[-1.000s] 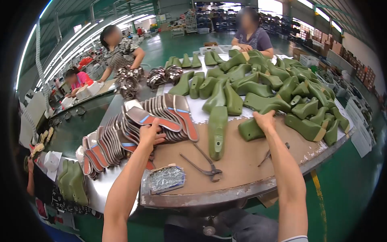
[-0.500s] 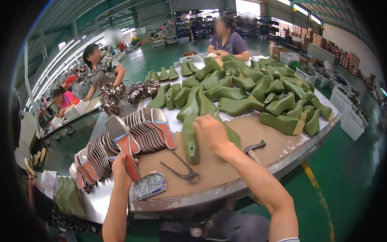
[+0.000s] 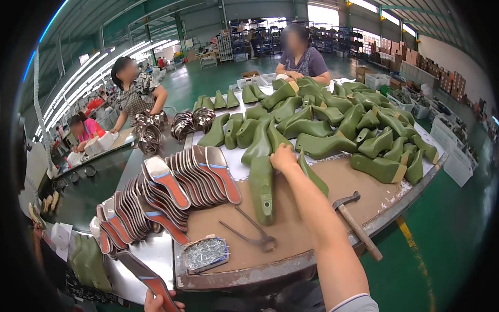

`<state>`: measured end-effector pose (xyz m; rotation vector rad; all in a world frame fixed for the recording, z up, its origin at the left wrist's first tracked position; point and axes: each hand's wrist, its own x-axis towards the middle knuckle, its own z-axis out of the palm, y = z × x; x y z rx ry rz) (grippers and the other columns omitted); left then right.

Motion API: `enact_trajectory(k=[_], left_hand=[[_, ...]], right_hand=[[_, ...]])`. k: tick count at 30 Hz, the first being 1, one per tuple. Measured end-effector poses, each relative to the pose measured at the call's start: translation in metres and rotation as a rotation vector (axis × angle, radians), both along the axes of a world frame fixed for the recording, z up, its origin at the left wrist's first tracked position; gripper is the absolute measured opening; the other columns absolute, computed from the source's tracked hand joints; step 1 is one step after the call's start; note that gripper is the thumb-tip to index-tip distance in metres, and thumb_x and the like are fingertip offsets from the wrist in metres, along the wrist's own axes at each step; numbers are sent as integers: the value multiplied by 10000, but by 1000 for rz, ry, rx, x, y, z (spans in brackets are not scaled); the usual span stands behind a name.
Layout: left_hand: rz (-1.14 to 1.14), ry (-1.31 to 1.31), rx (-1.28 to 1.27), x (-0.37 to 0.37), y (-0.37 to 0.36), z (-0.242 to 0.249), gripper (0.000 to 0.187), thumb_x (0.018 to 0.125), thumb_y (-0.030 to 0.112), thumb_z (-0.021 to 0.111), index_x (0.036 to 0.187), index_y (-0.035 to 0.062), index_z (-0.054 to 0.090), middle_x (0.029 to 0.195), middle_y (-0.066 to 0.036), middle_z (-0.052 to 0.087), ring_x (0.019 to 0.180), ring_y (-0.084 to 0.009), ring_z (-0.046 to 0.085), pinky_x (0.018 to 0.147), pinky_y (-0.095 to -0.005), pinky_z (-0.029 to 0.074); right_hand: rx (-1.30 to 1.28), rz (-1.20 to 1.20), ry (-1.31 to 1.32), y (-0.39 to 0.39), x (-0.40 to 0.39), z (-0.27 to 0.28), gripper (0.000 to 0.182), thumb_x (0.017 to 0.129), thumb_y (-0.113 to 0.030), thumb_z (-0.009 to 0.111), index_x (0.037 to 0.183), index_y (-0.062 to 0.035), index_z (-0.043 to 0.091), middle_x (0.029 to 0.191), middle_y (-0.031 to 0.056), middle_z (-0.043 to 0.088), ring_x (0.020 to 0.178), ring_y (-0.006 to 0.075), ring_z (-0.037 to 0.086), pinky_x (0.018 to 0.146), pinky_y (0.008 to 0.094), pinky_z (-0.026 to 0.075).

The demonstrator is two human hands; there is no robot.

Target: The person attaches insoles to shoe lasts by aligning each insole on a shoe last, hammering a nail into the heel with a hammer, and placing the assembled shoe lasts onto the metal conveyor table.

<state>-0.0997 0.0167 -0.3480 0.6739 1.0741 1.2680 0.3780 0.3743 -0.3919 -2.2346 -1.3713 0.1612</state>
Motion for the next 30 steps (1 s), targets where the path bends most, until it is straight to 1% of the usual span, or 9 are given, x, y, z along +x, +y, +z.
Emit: enact_trajectory(k=[5, 8, 10, 15, 18, 20, 24, 27, 30], left_hand=[[-26, -40, -10, 4, -6, -17, 427, 958, 218, 627, 1310, 24, 482, 1104, -143, 667, 777, -274, 713, 660, -383, 611], [-33, -69, -70, 14, -7, -19, 431, 955, 226, 628, 1300, 10, 486, 1106, -152, 666, 777, -275, 714, 659, -385, 607], [-36, -63, -69, 22, -9, -17, 445, 953, 230, 628, 1300, -4, 478, 1118, -173, 662, 791, -282, 711, 668, -391, 604], [-30, -108, -47, 23, -15, -13, 522, 952, 242, 637, 1363, 6, 420, 1120, -188, 657, 809, -293, 706, 710, -411, 608], [1, -111, -80, 20, -24, -22, 572, 945, 273, 661, 1396, 45, 395, 1138, -204, 651, 876, -315, 718, 741, -423, 615], [-45, -172, -138, 14, -31, -25, 550, 1025, 135, 500, 1502, 119, 228, 1293, -252, 549, 1053, -420, 666, 875, -537, 578], [-59, -222, -54, 18, -22, -22, 592, 1027, 112, 510, 1523, 116, 186, 1413, -260, 461, 1141, -432, 627, 954, -553, 544], [-40, -186, 57, 25, -13, -18, 563, 1034, 169, 501, 1501, 66, 203, 1367, -201, 478, 1084, -347, 659, 911, -467, 559], [-30, -154, 136, 35, 0, -12, 573, 1037, 219, 498, 1494, 51, 196, 1338, -189, 490, 1061, -312, 666, 901, -445, 557]], right_hand=[[-289, 153, -230, -32, 21, 46, 504, 810, -255, 682, 1198, 62, 628, 1213, 269, 637, 1188, 403, 599, 1008, 488, 473], [107, 104, -328, -20, -9, 59, 585, 828, -339, 682, 1234, 74, 596, 1203, 269, 646, 1162, 397, 617, 976, 483, 487], [-44, 109, -14, -4, -45, 71, 910, 827, -661, 625, 1303, 106, 520, 1296, 285, 605, 1209, 416, 594, 976, 485, 496], [-336, -24, 17, 41, -76, 38, 1346, 702, -846, 578, 1518, 140, 162, 1506, 282, 418, 1411, 366, 421, 1141, 441, 353], [-165, -100, 103, 60, -52, 9, 1248, 682, -663, 696, 1510, 124, 194, 1396, 322, 519, 1273, 414, 553, 1063, 431, 450], [14, 67, 340, 48, -41, 13, 1131, 659, -489, 759, 1488, 100, 266, 1420, 303, 497, 1317, 385, 513, 1068, 429, 443], [329, 52, 350, 101, 21, -43, 914, 671, -413, 783, 1398, 48, 474, 1296, 202, 587, 1143, 310, 593, 976, 392, 470], [497, 247, 716, 84, 14, -5, 446, 810, -288, 750, 1140, -4, 655, 1052, 62, 668, 944, 179, 624, 835, 326, 491], [689, 335, 1331, 116, 55, 10, 435, 879, -356, 744, 1160, -34, 662, 1106, 36, 675, 1003, 166, 642, 879, 328, 513]])
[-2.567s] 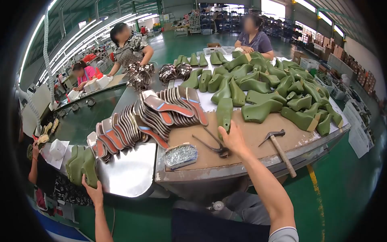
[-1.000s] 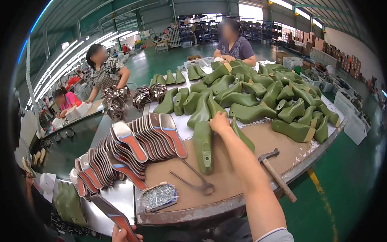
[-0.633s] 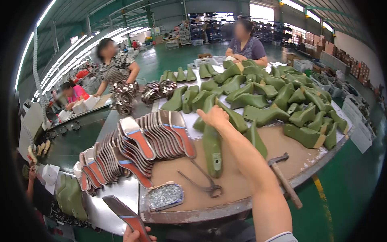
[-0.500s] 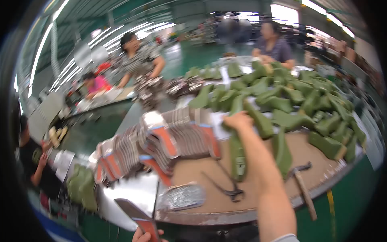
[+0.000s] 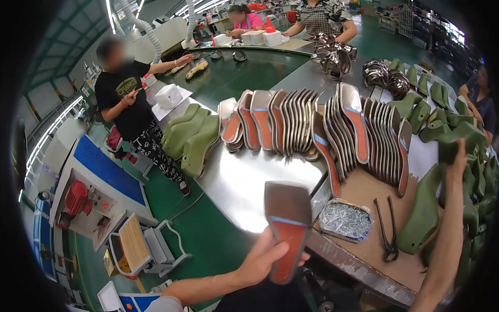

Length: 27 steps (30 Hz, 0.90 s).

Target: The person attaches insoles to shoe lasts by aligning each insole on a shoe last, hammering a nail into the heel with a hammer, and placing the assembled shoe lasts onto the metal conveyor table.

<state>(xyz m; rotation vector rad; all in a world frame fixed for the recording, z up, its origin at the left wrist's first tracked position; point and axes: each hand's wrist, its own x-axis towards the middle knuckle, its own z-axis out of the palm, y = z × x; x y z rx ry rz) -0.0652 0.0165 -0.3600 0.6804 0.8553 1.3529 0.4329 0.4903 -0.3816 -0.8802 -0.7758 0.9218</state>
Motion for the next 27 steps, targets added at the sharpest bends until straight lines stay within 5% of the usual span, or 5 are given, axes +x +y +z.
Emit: enact_trajectory(k=[6, 13, 16, 22, 27], left_hand=[[26, 108, 235, 25, 46, 23, 665, 1044, 360, 489, 1505, 33, 138, 1345, -164, 461, 1200, -241, 571, 948, -389, 505], [56, -112, 139, 77, 26, 57, 845, 920, 624, 587, 1417, -14, 344, 1291, -179, 536, 1113, -256, 609, 987, -419, 484], [-103, -553, -109, 63, 3, 54, 553, 947, 475, 545, 1225, -3, 555, 1059, -142, 662, 961, -244, 656, 852, -398, 540], [-360, -300, 34, 97, -2, 45, 623, 924, 441, 498, 1359, -6, 498, 1251, -149, 604, 1122, -257, 622, 976, -398, 515], [-28, -173, 443, 91, 6, 45, 740, 953, 446, 594, 1500, 70, 266, 1333, -192, 532, 1212, -371, 567, 1016, -500, 488]], right_hand=[[151, 122, -83, -146, -54, 131, 515, 904, -343, 699, 1315, -59, 571, 1223, 61, 637, 1083, 185, 633, 909, 353, 523], [528, 157, -1487, -464, -276, 122, 643, 771, -347, 842, 1259, -8, 597, 1268, 217, 592, 1079, 389, 617, 954, 450, 488], [387, 477, -1079, -493, -272, 94, 754, 839, -362, 791, 1404, 5, 451, 1333, 202, 542, 1150, 334, 577, 958, 435, 477], [-182, 716, -245, -544, -226, 52, 969, 898, -361, 760, 1531, -22, 108, 1519, 236, 328, 1319, 297, 454, 1105, 409, 370], [311, 196, -1174, -539, -197, 20, 858, 641, -18, 896, 1318, -136, 382, 1253, 222, 507, 1065, 396, 559, 888, 445, 491]])
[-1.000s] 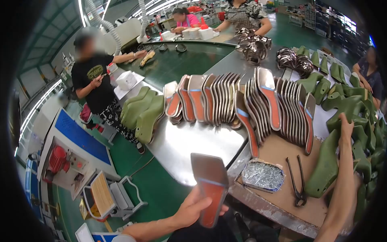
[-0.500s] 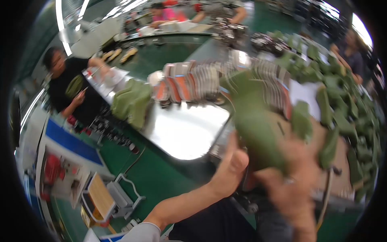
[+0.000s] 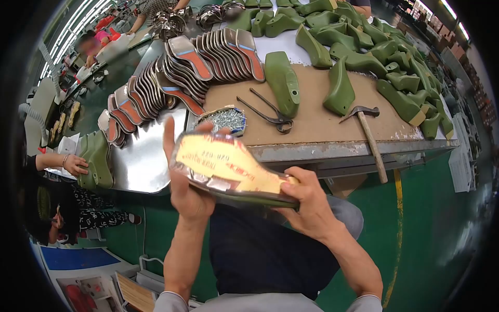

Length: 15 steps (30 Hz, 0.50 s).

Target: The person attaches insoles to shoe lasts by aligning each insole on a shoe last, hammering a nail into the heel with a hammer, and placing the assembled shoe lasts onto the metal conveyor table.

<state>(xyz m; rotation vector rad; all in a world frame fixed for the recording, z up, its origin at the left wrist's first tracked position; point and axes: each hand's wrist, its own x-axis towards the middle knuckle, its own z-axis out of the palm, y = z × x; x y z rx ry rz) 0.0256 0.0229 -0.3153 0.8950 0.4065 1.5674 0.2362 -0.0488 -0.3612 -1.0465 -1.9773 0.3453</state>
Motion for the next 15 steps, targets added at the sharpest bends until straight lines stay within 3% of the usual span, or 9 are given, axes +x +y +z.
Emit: enact_trajectory(k=[1, 4, 5, 7, 9, 10, 11, 13, 15], left_hand=[[125, 138, -166, -5, -6, -14, 713, 960, 450, 601, 1486, 84, 288, 1310, -196, 540, 1199, -386, 571, 1010, -517, 489], [201, -78, -325, -35, -30, -52, 531, 926, 201, 532, 1419, 94, 366, 1232, -194, 573, 1183, -376, 570, 1022, -515, 477], [235, -130, -387, -41, -40, -54, 560, 925, 155, 535, 1439, 78, 328, 1260, -228, 555, 1194, -417, 571, 1009, -531, 491], [257, -66, -381, -49, -55, -65, 577, 926, 140, 539, 1453, 54, 321, 1277, -219, 557, 1198, -380, 574, 1012, -487, 492], [215, 260, -398, -68, -59, -65, 566, 920, 114, 542, 1444, 6, 358, 1299, -204, 558, 1187, -310, 584, 1015, -417, 487], [178, 583, -320, -86, -50, -67, 501, 891, 53, 561, 1370, -57, 463, 1294, -186, 575, 1169, -242, 586, 1009, -361, 482], [262, 882, -116, -90, -32, -56, 413, 860, -11, 548, 1270, -54, 575, 1239, -178, 615, 1131, -257, 607, 994, -360, 488], [525, 1371, 334, -81, 11, -20, 360, 846, -44, 565, 1196, -13, 647, 1155, -161, 662, 1051, -289, 641, 945, -358, 500], [279, 1333, 228, -65, 64, -20, 320, 854, 72, 678, 1171, 35, 688, 1112, -149, 690, 992, -261, 677, 867, -372, 527]], right_hand=[[-37, 14, 17, -2, -3, -10, 786, 647, -33, 891, 1285, -127, 442, 1244, 207, 510, 1062, 398, 552, 898, 443, 492], [-104, 48, -141, -8, -17, 0, 569, 622, -64, 869, 1125, -102, 605, 1228, 177, 512, 1085, 382, 538, 909, 464, 485], [-70, 52, -126, -10, -21, -9, 499, 670, -72, 819, 1123, -103, 612, 1218, 180, 519, 1072, 379, 543, 907, 467, 488], [-13, 65, -215, -12, -19, -14, 424, 741, -76, 743, 1141, -121, 607, 1216, 187, 528, 1066, 385, 545, 904, 466, 492], [-22, 46, -230, -18, -15, -30, 408, 771, -79, 705, 1160, -136, 599, 1224, 194, 530, 1065, 392, 546, 899, 468, 494], [-16, 41, -241, -22, -16, -37, 400, 786, -81, 687, 1170, -144, 595, 1228, 197, 531, 1065, 395, 546, 897, 469, 496], [23, 27, -207, -23, -21, -39, 416, 782, -74, 689, 1178, -162, 596, 1240, 197, 535, 1078, 393, 546, 894, 471, 497], [3, 5, -200, -19, -24, -35, 446, 774, -91, 718, 1191, -168, 578, 1247, 192, 536, 1072, 387, 551, 885, 474, 500], [3, -11, -163, -18, -25, -36, 467, 768, -105, 743, 1194, -175, 566, 1241, 184, 542, 1067, 381, 556, 876, 469, 504]])
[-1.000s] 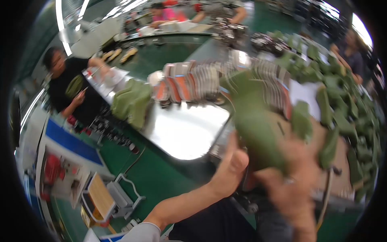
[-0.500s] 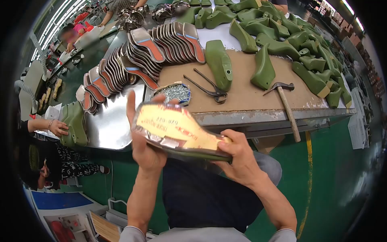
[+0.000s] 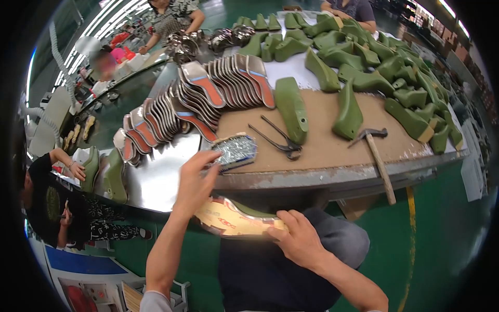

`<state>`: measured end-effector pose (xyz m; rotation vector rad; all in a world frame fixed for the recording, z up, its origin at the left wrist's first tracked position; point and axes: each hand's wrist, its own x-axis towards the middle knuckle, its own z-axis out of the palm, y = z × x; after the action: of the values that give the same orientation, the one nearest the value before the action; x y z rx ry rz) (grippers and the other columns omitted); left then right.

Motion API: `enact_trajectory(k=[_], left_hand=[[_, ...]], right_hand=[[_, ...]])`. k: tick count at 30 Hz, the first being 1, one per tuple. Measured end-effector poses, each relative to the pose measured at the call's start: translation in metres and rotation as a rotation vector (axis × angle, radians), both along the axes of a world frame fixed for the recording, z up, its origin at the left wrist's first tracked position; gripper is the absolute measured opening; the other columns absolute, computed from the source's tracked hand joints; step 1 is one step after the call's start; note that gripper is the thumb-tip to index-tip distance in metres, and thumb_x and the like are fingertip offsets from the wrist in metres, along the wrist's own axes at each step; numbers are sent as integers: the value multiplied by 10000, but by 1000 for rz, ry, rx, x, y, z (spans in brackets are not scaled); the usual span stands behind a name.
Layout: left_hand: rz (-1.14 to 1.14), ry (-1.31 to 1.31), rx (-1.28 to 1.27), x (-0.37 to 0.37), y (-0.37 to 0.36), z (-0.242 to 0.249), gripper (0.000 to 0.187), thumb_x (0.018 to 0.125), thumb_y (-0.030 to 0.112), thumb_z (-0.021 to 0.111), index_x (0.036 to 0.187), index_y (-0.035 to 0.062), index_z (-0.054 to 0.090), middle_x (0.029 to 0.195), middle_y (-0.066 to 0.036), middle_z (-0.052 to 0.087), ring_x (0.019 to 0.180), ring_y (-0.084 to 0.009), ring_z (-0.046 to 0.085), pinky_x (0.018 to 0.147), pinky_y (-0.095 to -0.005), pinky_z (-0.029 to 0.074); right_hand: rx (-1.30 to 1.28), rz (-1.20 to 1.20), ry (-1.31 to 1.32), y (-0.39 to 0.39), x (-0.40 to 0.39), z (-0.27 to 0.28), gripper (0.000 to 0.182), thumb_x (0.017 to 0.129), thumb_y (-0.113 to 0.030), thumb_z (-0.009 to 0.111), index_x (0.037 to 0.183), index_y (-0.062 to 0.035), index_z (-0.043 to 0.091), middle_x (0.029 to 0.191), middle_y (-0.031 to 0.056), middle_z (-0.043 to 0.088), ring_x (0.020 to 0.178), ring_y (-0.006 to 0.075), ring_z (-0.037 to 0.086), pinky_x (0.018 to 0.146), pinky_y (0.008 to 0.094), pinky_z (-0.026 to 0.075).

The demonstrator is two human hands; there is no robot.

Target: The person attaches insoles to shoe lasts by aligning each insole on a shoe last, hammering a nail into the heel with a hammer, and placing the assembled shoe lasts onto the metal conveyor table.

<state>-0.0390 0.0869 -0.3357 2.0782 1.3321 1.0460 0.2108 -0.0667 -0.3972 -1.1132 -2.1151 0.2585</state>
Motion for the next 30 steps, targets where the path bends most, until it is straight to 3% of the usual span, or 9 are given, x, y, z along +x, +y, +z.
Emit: enact_trajectory(k=[2, 5, 20, 26, 30], left_hand=[[56, 343, -6, 18, 50, -22, 277, 820, 164, 748, 1073, 51, 741, 1016, -150, 720, 922, -297, 695, 822, -381, 533], [40, 445, -179, 31, 75, -13, 251, 819, 226, 756, 999, 51, 768, 930, -151, 735, 851, -323, 696, 796, -378, 535], [10, 78, -115, 23, 80, -23, 176, 916, 92, 667, 1043, -10, 736, 861, -136, 752, 699, -171, 702, 662, -297, 542], [-71, 190, -24, 19, 85, -22, 226, 934, 62, 643, 1133, -30, 697, 842, -114, 738, 654, -117, 664, 598, -277, 523], [-30, 13, -211, 19, 66, -1, 266, 944, 61, 633, 1190, -30, 675, 907, -105, 741, 717, -127, 681, 664, -275, 545]], right_hand=[[10, -13, 3, 0, -1, -1, 483, 762, -118, 765, 1194, -179, 557, 1236, 179, 547, 1061, 378, 561, 866, 462, 508], [18, -31, -29, -6, 0, -1, 472, 780, -135, 774, 1194, -180, 551, 1223, 171, 559, 1051, 367, 569, 838, 440, 516], [50, -54, -5, -4, -1, 0, 422, 806, -115, 725, 1196, -171, 575, 1227, 175, 566, 1049, 349, 578, 808, 416, 511], [58, -69, 1, -7, -3, 2, 395, 804, -98, 705, 1175, -167, 590, 1224, 180, 566, 1054, 356, 578, 825, 425, 513], [64, -58, -9, -6, -1, 1, 406, 794, -82, 696, 1179, -164, 598, 1230, 180, 560, 1062, 359, 574, 835, 428, 515]])
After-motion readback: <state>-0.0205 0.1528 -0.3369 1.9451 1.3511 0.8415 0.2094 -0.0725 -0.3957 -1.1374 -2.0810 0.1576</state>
